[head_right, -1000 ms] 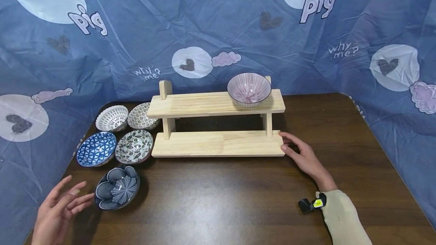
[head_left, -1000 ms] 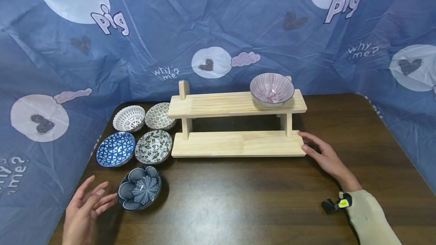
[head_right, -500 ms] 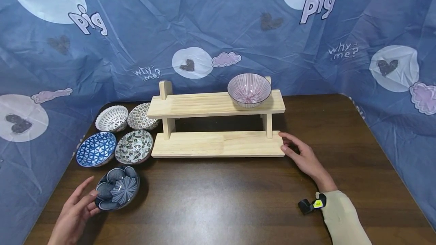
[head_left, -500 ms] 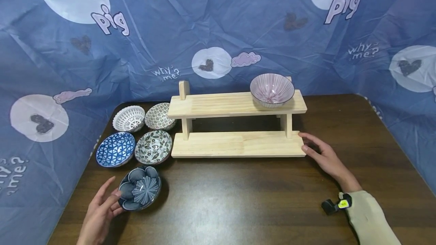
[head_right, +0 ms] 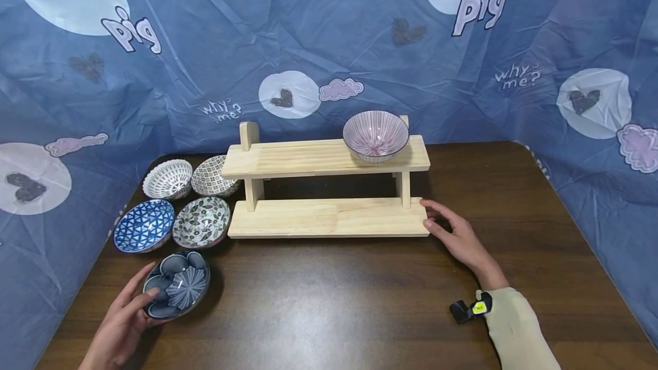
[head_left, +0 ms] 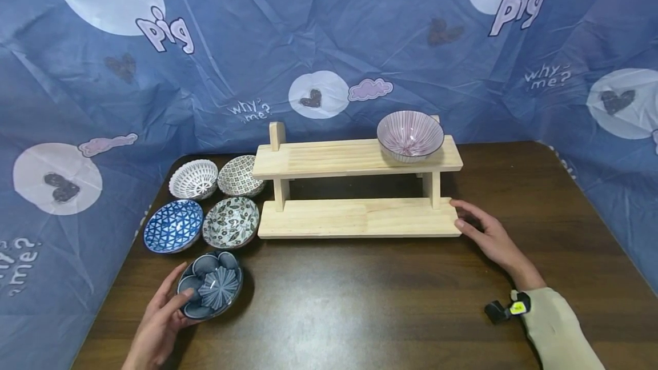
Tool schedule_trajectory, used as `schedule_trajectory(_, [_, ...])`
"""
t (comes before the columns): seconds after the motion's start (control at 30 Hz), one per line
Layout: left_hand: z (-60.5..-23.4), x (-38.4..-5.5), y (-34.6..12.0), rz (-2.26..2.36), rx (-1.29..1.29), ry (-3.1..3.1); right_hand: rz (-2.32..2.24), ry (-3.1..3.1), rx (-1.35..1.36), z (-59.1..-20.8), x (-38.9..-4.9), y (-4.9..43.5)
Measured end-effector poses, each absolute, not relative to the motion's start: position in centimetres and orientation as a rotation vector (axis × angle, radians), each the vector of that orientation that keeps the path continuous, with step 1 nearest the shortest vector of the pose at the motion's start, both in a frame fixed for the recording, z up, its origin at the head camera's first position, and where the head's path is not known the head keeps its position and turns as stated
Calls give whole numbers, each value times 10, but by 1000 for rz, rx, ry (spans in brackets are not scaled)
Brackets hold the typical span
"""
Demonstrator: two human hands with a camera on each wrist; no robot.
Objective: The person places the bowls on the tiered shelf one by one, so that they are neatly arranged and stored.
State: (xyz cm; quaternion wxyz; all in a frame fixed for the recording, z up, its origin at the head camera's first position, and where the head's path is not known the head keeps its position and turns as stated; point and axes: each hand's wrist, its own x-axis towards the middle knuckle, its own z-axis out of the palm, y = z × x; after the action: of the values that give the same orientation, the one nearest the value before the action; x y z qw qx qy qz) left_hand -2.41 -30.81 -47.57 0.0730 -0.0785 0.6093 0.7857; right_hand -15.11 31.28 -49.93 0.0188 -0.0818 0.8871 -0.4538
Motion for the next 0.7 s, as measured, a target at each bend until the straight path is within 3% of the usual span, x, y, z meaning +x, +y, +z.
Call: schedule_trajectory(0.7, [-486, -30, -309, 2516, 381, 1274, -1417, 2758, -262, -500, -151, 313])
